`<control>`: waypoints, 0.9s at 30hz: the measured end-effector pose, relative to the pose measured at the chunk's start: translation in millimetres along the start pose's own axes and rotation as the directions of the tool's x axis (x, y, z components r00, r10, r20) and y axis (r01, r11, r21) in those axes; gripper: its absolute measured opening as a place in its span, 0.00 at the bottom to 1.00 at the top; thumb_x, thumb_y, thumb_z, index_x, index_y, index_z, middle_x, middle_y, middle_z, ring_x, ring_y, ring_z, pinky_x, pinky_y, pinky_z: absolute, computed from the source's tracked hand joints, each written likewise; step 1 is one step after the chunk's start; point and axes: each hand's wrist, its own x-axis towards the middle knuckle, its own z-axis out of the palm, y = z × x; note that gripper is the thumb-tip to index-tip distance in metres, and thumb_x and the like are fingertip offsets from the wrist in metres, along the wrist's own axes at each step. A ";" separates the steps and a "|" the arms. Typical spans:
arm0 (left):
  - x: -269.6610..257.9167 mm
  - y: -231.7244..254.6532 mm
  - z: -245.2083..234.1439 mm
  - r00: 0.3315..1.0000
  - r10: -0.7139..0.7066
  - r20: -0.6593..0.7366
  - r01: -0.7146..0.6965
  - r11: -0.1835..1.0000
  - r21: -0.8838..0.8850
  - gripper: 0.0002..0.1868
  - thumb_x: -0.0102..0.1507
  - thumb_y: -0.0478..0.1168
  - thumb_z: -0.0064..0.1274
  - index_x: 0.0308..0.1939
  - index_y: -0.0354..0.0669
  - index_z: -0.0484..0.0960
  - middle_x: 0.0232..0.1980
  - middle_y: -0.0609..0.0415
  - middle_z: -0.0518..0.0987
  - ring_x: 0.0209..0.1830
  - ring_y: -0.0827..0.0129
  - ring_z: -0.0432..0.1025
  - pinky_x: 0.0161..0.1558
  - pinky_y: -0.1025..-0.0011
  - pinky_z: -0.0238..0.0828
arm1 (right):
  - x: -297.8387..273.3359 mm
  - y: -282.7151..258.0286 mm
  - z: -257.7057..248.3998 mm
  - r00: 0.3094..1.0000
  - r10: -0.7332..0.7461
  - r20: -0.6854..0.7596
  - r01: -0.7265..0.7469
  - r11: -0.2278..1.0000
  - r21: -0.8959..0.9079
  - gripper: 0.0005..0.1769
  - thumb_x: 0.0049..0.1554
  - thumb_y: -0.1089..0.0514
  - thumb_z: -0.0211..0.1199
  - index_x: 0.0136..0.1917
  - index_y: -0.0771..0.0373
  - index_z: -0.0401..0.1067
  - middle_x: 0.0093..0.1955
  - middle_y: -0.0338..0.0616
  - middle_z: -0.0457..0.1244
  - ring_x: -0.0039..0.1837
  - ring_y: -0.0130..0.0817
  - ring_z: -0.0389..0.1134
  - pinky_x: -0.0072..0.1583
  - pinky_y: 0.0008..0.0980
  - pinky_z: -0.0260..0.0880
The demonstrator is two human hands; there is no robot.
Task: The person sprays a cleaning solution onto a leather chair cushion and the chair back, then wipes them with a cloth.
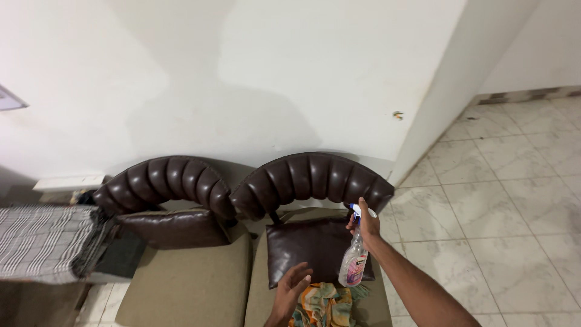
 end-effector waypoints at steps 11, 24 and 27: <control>5.9 19.8 35.7 0.983 -0.110 0.148 0.082 0.979 0.185 0.35 0.62 0.52 0.57 0.71 0.46 0.69 0.68 0.45 0.77 0.72 0.55 0.69 0.72 0.57 0.65 | -13.0 -6.1 -91.7 0.980 -0.098 -0.173 0.124 0.982 0.146 0.34 0.57 0.29 0.57 0.31 0.62 0.65 0.25 0.44 0.59 0.27 0.37 0.63 0.30 0.36 0.60; 5.7 -4.2 61.8 0.964 -0.148 0.223 0.111 0.979 0.169 0.34 0.63 0.50 0.56 0.71 0.43 0.69 0.69 0.43 0.77 0.72 0.54 0.69 0.72 0.55 0.63 | -47.2 32.6 -176.1 0.950 -0.056 -0.306 0.102 0.985 0.136 0.34 0.59 0.30 0.60 0.33 0.63 0.62 0.26 0.45 0.57 0.27 0.37 0.61 0.32 0.37 0.63; 3.7 -5.5 64.7 0.960 -0.136 0.244 0.101 0.983 0.151 0.35 0.63 0.49 0.58 0.71 0.42 0.68 0.68 0.42 0.78 0.72 0.54 0.70 0.71 0.57 0.65 | -55.7 33.5 -159.9 0.966 -0.086 -0.243 0.109 0.990 0.085 0.33 0.60 0.30 0.56 0.34 0.62 0.68 0.26 0.45 0.60 0.29 0.35 0.64 0.33 0.35 0.63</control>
